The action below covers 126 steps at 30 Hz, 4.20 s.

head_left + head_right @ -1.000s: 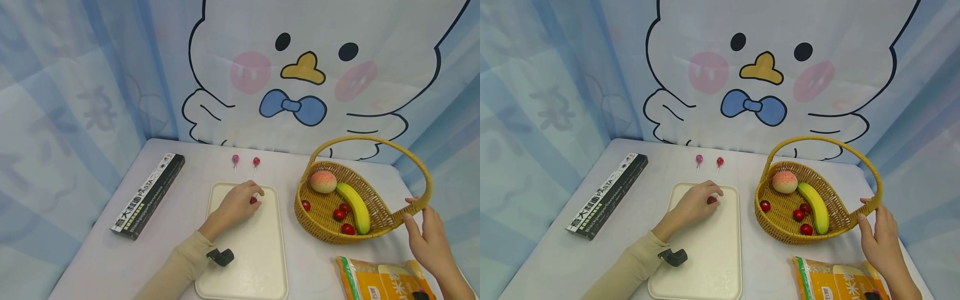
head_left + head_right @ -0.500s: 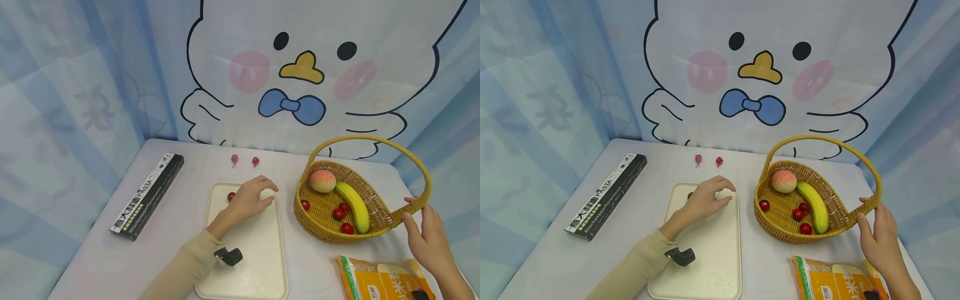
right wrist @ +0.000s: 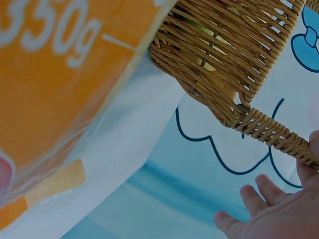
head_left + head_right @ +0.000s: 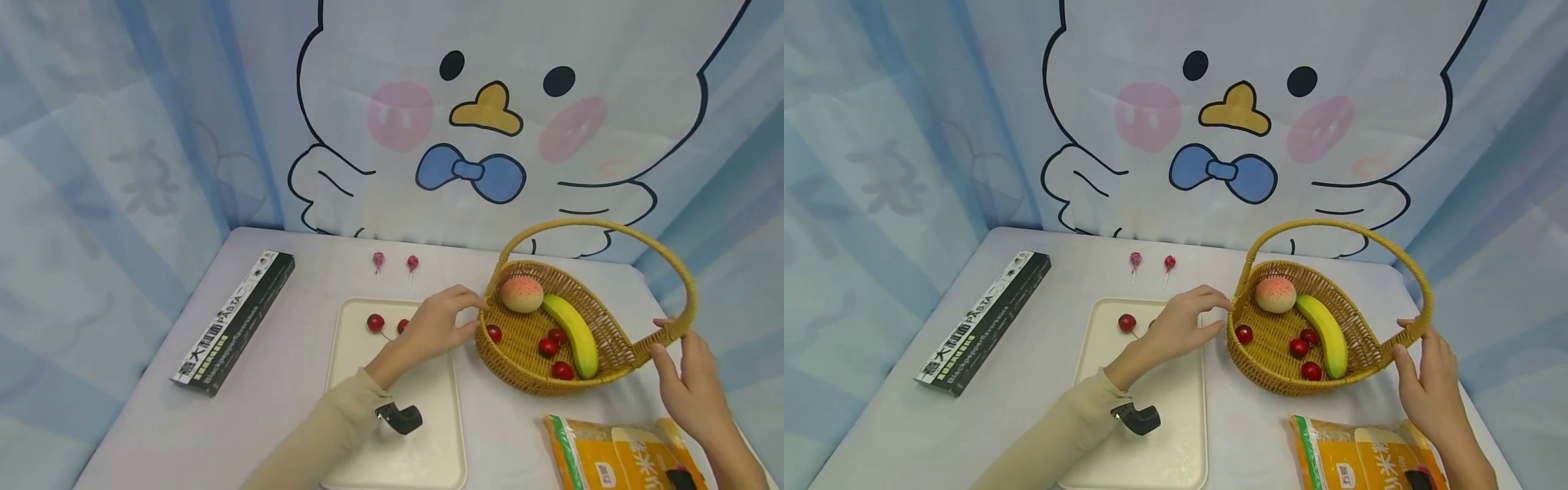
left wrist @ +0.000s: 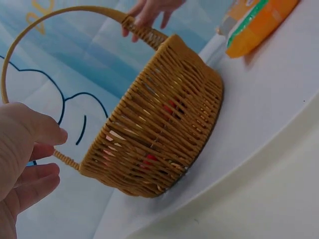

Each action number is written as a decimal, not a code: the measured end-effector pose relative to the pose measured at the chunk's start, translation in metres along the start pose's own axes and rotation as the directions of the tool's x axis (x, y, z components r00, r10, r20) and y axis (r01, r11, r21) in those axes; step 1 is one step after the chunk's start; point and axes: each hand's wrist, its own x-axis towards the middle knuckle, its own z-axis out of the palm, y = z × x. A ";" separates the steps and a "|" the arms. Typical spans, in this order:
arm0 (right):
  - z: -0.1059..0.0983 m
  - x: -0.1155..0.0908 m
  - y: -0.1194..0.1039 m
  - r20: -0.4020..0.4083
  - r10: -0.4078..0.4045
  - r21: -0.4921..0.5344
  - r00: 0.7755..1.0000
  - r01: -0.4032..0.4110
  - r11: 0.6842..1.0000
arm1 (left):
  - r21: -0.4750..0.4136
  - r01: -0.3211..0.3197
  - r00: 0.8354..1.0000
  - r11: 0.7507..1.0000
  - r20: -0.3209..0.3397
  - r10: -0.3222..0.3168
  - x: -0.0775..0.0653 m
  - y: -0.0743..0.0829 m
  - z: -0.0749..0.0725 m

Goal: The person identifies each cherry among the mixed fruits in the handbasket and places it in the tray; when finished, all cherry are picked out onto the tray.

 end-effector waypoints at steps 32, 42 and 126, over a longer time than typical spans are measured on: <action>-0.004 -0.001 -0.002 0.011 -0.021 -0.009 1.000 0.021 1.000 | -0.111 -0.079 0.981 0.991 0.167 0.097 0.063 0.056 0.064; -0.003 -0.001 -0.002 0.015 -0.019 -0.005 1.000 0.019 1.000 | -0.151 0.018 0.973 0.988 0.229 0.018 0.079 0.062 0.082; 0.004 -0.001 0.008 -0.011 -0.034 0.046 0.999 0.034 0.998 | 0.022 -0.200 0.980 0.980 -0.002 0.200 0.033 0.063 0.023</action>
